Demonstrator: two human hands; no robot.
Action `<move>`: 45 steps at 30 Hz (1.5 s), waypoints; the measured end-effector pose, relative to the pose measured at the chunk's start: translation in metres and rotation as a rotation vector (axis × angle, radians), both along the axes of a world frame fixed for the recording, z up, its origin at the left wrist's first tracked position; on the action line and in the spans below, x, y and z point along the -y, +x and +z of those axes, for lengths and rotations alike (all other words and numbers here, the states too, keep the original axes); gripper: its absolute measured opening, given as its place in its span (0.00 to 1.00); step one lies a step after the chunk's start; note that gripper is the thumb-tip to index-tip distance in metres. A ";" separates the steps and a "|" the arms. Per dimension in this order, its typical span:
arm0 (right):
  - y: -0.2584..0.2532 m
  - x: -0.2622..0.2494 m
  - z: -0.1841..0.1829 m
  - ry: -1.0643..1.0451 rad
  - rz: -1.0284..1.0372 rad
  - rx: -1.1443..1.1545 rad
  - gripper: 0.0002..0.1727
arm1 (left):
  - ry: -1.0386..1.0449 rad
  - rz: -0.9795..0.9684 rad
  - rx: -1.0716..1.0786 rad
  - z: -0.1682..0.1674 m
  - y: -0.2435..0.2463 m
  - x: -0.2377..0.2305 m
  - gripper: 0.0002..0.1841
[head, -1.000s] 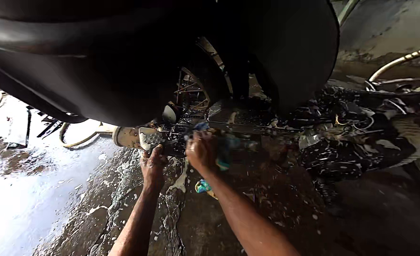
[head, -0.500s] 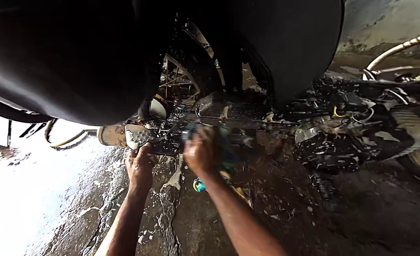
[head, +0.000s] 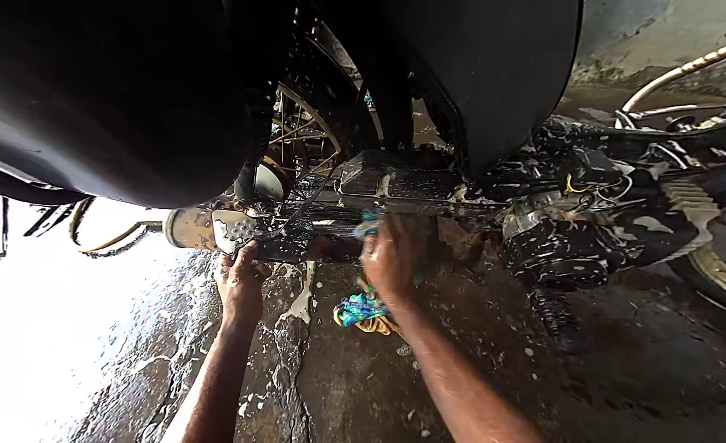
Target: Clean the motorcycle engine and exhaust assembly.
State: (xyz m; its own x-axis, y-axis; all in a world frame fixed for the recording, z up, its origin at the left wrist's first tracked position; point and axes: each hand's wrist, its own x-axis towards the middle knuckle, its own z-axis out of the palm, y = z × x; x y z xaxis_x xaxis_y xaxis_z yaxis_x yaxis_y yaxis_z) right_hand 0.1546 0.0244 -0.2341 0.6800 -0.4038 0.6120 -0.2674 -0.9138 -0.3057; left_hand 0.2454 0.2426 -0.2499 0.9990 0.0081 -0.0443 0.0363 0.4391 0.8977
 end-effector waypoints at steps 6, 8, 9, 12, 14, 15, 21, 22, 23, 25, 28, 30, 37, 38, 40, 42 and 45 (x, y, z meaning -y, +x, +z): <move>0.029 -0.033 0.022 -0.069 0.316 -0.234 0.20 | 0.043 -0.022 -0.014 0.001 -0.002 -0.003 0.04; -0.006 0.005 0.025 -0.214 0.238 -0.221 0.20 | 0.058 -0.030 -0.013 0.001 -0.002 -0.006 0.06; -0.024 0.027 0.026 -0.265 0.170 -0.219 0.20 | 0.057 -0.035 -0.006 0.000 -0.002 -0.006 0.05; -0.047 0.055 0.027 -0.220 -0.018 -0.218 0.20 | 0.049 -0.050 0.010 -0.001 0.000 -0.005 0.05; -0.035 0.030 0.032 0.011 -0.068 -0.155 0.18 | 0.042 -0.051 0.003 0.000 0.000 -0.005 0.05; -0.028 0.014 0.037 0.132 -0.027 -0.077 0.18 | 0.037 -0.045 0.008 -0.001 0.000 -0.005 0.04; -0.048 -0.060 0.036 0.619 0.107 0.472 0.16 | 0.031 -0.059 -0.009 -0.001 0.000 -0.004 0.06; -0.064 -0.060 0.033 0.782 0.034 0.509 0.16 | 0.033 -0.057 -0.016 0.000 -0.001 -0.005 0.06; -0.077 -0.056 0.028 0.948 -0.063 0.594 0.17 | 0.034 -0.056 -0.019 0.000 -0.001 -0.006 0.07; -0.095 -0.035 0.029 1.175 -0.288 0.837 0.13 | 0.033 -0.052 -0.013 0.000 0.000 -0.005 0.07; -0.101 0.006 0.044 1.221 -0.430 1.067 0.15 | 0.022 -0.045 -0.010 -0.002 0.000 -0.004 0.06; -0.077 0.029 0.033 1.152 -0.341 1.005 0.16 | 0.017 -0.036 -0.012 -0.002 0.000 -0.003 0.06; -0.011 0.072 0.035 1.079 -0.302 0.167 0.28 | 0.020 -0.018 -0.014 0.002 -0.003 0.001 0.02; -0.012 0.076 0.036 1.058 -0.317 0.148 0.27 | 0.016 -0.019 -0.007 0.003 -0.002 0.002 0.02; -0.016 0.084 0.038 1.037 -0.331 0.087 0.26 | 0.010 -0.021 -0.002 0.003 -0.002 0.002 0.04; -0.023 0.088 0.041 1.076 -0.279 0.133 0.22 | 0.016 -0.015 -0.012 0.003 -0.003 0.002 0.04; -0.032 0.097 0.046 1.180 -0.197 0.180 0.20 | 0.020 -0.024 -0.005 0.001 -0.001 0.000 0.03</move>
State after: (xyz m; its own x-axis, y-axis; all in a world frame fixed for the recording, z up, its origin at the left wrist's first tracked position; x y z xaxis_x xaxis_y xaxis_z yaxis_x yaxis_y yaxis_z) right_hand 0.1230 -0.0730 -0.1884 0.4869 -0.8647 -0.1236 -0.2389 0.0043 -0.9710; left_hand 0.2447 0.2421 -0.2493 0.9987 -0.0147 -0.0495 0.0511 0.4197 0.9062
